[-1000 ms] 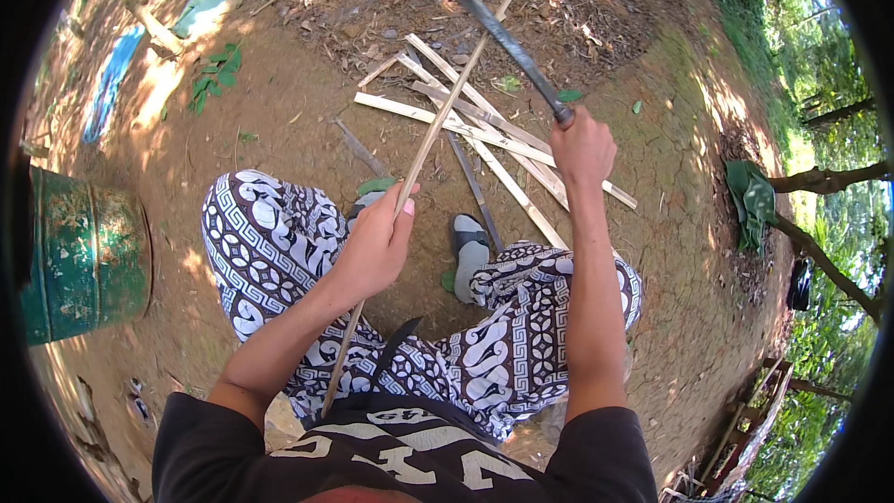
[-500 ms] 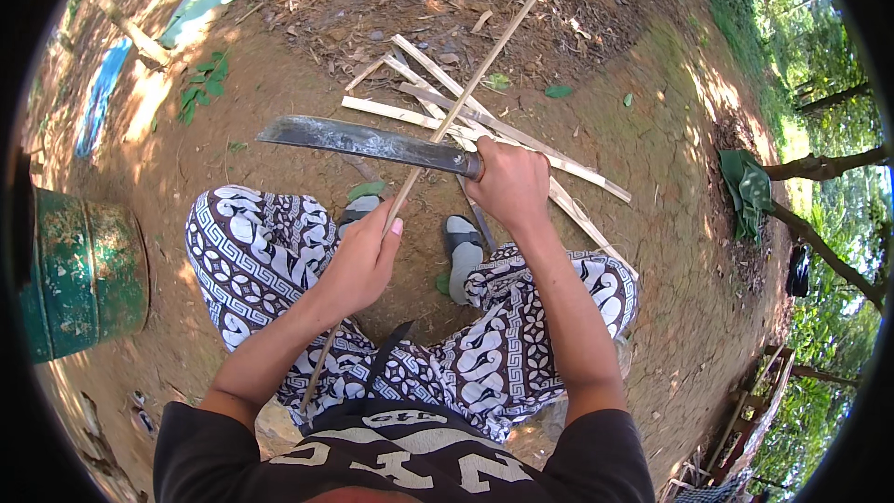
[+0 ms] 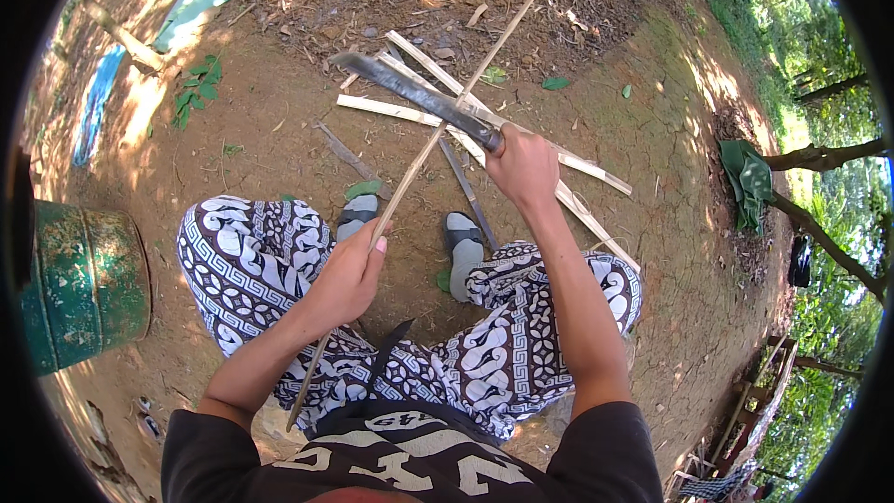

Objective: The person shaves and smoothes thin strips of bamboo using a large blade, handling the strips individually and checking their thickness.

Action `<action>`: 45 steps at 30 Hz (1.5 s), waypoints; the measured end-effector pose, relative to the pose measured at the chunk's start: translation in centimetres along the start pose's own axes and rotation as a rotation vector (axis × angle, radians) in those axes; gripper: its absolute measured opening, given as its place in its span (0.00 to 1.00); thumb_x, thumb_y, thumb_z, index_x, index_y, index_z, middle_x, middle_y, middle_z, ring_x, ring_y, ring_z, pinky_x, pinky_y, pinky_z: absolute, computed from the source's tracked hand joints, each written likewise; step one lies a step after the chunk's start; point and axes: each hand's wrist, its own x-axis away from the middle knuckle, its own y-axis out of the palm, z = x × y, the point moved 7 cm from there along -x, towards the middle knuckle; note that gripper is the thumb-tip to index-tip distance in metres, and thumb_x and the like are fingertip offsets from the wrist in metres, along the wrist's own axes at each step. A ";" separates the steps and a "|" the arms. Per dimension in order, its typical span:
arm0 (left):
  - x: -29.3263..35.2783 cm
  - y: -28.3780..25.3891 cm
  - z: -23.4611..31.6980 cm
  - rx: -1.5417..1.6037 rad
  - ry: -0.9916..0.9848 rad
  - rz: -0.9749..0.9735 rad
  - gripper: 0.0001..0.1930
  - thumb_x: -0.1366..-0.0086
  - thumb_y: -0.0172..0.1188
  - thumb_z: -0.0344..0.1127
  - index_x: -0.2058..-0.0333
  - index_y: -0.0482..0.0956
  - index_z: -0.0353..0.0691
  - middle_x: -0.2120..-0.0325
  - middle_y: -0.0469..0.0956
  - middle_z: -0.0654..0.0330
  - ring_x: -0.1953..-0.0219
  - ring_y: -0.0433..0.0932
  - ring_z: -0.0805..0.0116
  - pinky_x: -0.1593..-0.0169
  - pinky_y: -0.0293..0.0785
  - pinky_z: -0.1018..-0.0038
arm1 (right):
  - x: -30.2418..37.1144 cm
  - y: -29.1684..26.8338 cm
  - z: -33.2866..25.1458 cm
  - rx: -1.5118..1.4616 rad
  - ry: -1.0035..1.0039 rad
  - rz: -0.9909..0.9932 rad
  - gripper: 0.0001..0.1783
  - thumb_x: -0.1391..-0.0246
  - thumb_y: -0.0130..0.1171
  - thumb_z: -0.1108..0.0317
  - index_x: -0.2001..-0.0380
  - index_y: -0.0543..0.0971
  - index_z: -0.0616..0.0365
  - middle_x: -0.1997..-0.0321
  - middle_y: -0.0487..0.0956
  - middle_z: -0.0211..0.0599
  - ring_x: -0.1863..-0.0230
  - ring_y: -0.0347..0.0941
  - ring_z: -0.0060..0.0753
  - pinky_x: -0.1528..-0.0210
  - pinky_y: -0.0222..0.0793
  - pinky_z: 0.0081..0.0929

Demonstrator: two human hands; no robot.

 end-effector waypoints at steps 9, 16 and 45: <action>1.0 -0.7 1.1 0.013 0.010 -0.018 0.18 0.24 0.41 0.33 0.43 0.68 0.28 0.70 0.76 0.43 0.65 0.78 0.45 0.55 0.72 0.59 | -1.5 -0.7 4.1 0.026 0.035 0.079 0.09 0.54 0.63 0.63 0.77 0.79 0.57 0.80 0.79 0.50 0.76 0.77 0.57 0.70 0.74 0.49; 3.1 -1.4 0.8 -0.016 0.060 0.039 0.17 0.23 0.42 0.33 0.43 0.68 0.27 0.67 0.76 0.40 0.63 0.77 0.43 0.55 0.71 0.60 | 1.5 -0.8 -1.4 -0.051 -0.239 0.033 0.08 0.58 0.64 0.66 0.78 0.76 0.57 0.81 0.78 0.46 0.76 0.77 0.55 0.70 0.73 0.49; 10.6 0.4 -1.4 0.099 -0.212 -0.111 0.17 0.23 0.43 0.35 0.43 0.70 0.31 0.81 0.66 0.57 0.79 0.65 0.67 0.70 0.65 0.68 | -0.9 3.2 12.6 0.136 0.141 -0.040 0.10 0.51 0.60 0.61 0.73 0.81 0.56 0.75 0.80 0.54 0.69 0.78 0.62 0.63 0.74 0.56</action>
